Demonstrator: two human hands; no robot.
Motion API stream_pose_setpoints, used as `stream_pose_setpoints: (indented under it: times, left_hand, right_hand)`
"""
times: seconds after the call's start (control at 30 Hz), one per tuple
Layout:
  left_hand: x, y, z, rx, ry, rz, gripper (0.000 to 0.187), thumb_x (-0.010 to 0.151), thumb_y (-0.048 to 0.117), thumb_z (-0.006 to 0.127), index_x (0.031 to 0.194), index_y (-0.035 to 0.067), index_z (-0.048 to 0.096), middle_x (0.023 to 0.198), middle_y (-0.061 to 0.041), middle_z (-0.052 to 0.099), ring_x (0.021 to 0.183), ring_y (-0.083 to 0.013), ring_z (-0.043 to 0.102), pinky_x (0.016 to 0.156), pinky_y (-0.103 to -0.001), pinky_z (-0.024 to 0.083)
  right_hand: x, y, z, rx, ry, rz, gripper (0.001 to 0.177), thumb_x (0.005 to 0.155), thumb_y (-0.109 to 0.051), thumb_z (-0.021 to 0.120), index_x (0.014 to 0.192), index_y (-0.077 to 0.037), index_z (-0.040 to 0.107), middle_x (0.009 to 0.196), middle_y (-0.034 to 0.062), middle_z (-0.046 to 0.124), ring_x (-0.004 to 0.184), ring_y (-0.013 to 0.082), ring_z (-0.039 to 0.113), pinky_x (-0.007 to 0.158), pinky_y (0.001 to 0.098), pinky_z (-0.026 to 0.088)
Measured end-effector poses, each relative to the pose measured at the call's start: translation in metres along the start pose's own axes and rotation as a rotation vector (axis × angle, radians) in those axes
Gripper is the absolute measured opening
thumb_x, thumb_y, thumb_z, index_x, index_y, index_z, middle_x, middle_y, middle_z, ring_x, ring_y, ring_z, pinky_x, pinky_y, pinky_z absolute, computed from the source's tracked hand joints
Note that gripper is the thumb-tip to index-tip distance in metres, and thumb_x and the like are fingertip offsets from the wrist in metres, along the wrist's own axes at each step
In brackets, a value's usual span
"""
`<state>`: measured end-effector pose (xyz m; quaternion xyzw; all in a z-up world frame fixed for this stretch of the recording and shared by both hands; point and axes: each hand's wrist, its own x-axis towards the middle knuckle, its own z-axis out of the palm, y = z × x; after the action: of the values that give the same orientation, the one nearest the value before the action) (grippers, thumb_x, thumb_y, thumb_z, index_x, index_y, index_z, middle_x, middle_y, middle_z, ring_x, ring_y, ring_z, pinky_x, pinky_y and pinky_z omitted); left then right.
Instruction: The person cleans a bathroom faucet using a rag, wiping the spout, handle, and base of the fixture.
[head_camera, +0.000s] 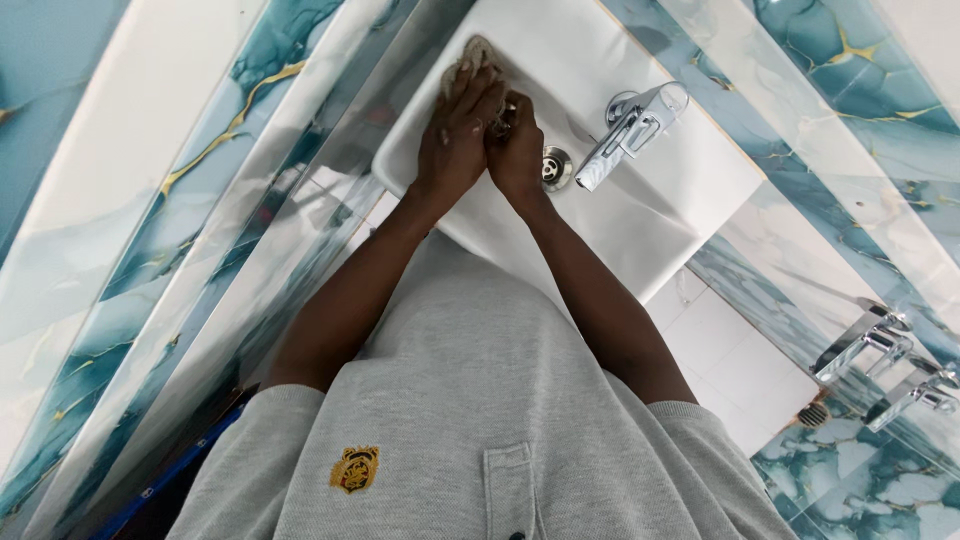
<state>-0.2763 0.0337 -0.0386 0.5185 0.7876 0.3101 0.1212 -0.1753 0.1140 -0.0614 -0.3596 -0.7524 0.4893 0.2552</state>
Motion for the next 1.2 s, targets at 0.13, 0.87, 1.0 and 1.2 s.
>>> stream_pose_setpoints:
  times: [0.13, 0.87, 1.0, 1.2]
  left_hand:
    - [-0.032, 0.009, -0.013, 0.192, 0.060, 0.028, 0.053, 0.096, -0.002, 0.060, 0.149, 0.006, 0.057, 0.163, -0.013, 0.040, 0.157, -0.0327, 0.031, 0.128, -0.059, 0.031]
    - [-0.062, 0.019, -0.045, 0.183, 0.150, -0.126, 0.049, 0.095, 0.000, 0.072, 0.141, 0.003, 0.056, 0.163, -0.018, 0.038, 0.157, -0.0400, 0.029, 0.128, -0.057, 0.030]
    - [-0.097, 0.042, -0.083, 0.203, 0.118, -0.273, 0.082, 0.073, 0.014, 0.083, 0.145, -0.004, 0.049, 0.139, -0.035, 0.042, 0.132, -0.0531, 0.039, 0.107, -0.061, 0.037]
    - [-0.082, 0.032, -0.090, 0.362, 0.166, -0.179, 0.055, 0.085, -0.001, 0.073, 0.139, 0.002, 0.063, 0.143, -0.022, 0.052, 0.125, -0.0401, 0.051, 0.103, -0.045, 0.052]
  right_hand:
    - [-0.011, -0.003, 0.003, -0.045, -0.106, 0.061, 0.052, 0.099, -0.004, 0.067, 0.145, 0.000, 0.043, 0.117, 0.0247, 0.074, 0.105, 0.0372, 0.076, 0.083, 0.0417, 0.061]
    - [-0.020, -0.029, 0.002, -0.091, -0.358, -0.226, 0.054, 0.085, 0.008, 0.069, 0.135, -0.011, 0.061, 0.141, 0.0173, 0.056, 0.125, 0.0328, 0.063, 0.093, 0.0365, 0.061]
    - [-0.038, -0.048, 0.007, -0.255, -0.476, -0.486, 0.063, 0.079, 0.008, 0.073, 0.139, -0.010, 0.065, 0.137, 0.0165, 0.055, 0.124, 0.0353, 0.060, 0.096, 0.0408, 0.059]
    - [-0.027, -0.053, 0.009, -0.226, -0.406, -0.402, 0.049, 0.086, 0.002, 0.076, 0.131, -0.015, 0.065, 0.130, 0.0093, 0.057, 0.120, 0.0304, 0.063, 0.095, 0.0404, 0.059]
